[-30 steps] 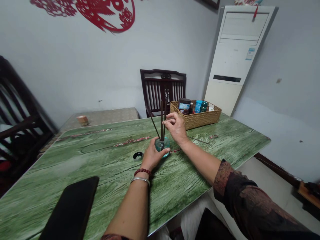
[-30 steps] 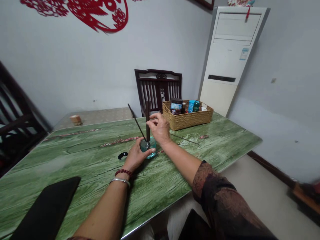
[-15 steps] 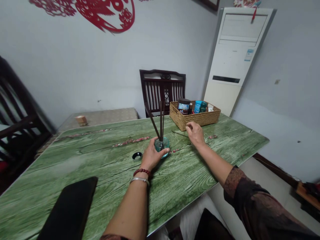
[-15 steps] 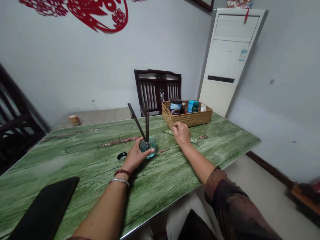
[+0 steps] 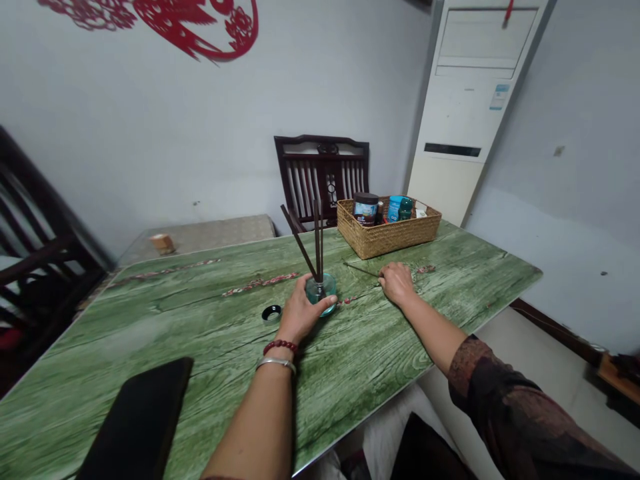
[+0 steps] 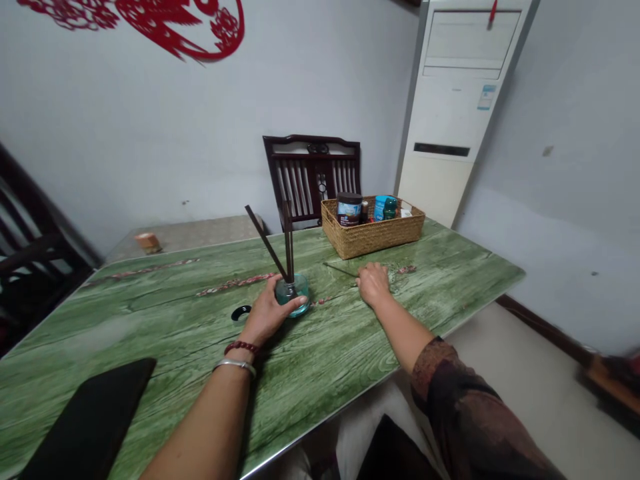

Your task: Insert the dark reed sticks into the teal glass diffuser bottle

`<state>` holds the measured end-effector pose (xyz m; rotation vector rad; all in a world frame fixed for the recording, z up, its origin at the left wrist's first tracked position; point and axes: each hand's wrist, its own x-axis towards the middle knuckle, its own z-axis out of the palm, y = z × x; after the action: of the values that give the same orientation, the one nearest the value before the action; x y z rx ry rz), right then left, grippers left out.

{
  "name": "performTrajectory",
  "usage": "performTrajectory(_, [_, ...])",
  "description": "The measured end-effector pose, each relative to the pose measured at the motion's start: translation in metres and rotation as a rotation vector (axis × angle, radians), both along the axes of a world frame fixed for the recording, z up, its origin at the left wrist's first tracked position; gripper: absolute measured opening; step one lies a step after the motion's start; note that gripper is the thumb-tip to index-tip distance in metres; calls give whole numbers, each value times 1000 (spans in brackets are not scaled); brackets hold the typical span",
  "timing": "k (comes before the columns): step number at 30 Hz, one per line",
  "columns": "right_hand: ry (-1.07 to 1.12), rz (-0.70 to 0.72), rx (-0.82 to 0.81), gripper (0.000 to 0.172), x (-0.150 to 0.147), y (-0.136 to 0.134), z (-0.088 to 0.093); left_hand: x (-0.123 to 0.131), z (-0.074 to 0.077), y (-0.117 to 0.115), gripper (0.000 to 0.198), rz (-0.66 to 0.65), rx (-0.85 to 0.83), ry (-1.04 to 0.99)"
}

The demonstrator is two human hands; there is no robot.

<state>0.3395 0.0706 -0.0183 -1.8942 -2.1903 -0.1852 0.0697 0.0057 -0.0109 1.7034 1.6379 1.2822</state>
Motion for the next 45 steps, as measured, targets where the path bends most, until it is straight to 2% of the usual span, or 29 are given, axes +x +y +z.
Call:
performTrajectory(9, [13, 20, -7, 27, -6, -8, 8, -1, 0, 0, 71, -2, -7, 41])
performTrajectory(14, [123, -24, 0, 27, -9, -12, 26, -1, 1, -1, 75, -13, -38, 43])
performTrajectory(18, [555, 43, 151, 19, -10, -11, 54, 0, 1, -1, 74, -18, -26, 39])
performTrajectory(21, [975, 215, 251, 18, -21, -10, 77, 0, 2, -1, 71, -19, -16, 32])
performTrajectory(24, [1337, 418, 249, 19, -41, -14, 99, 0, 1, -1, 69, -12, -3, 23])
performTrajectory(26, [1478, 525, 237, 27, -58, -17, 111, -1, 0, 0, 70, -17, 0, 19])
performTrajectory(29, [1566, 612, 223, 34, -83, -19, 122, -1, -1, 2, 72, -20, 6, 28])
performTrajectory(33, [1564, 649, 203, 30, -109, -16, 122, -1, -3, 3, 73, -4, 7, 44])
performTrajectory(38, [1498, 638, 215, 23, -128, -12, 107, 0, -2, 2, 71, -15, -3, 52])
performTrajectory(45, [1257, 499, 203, 11, -134, -13, 83, -1, -4, 3, 71, -12, 15, 51])
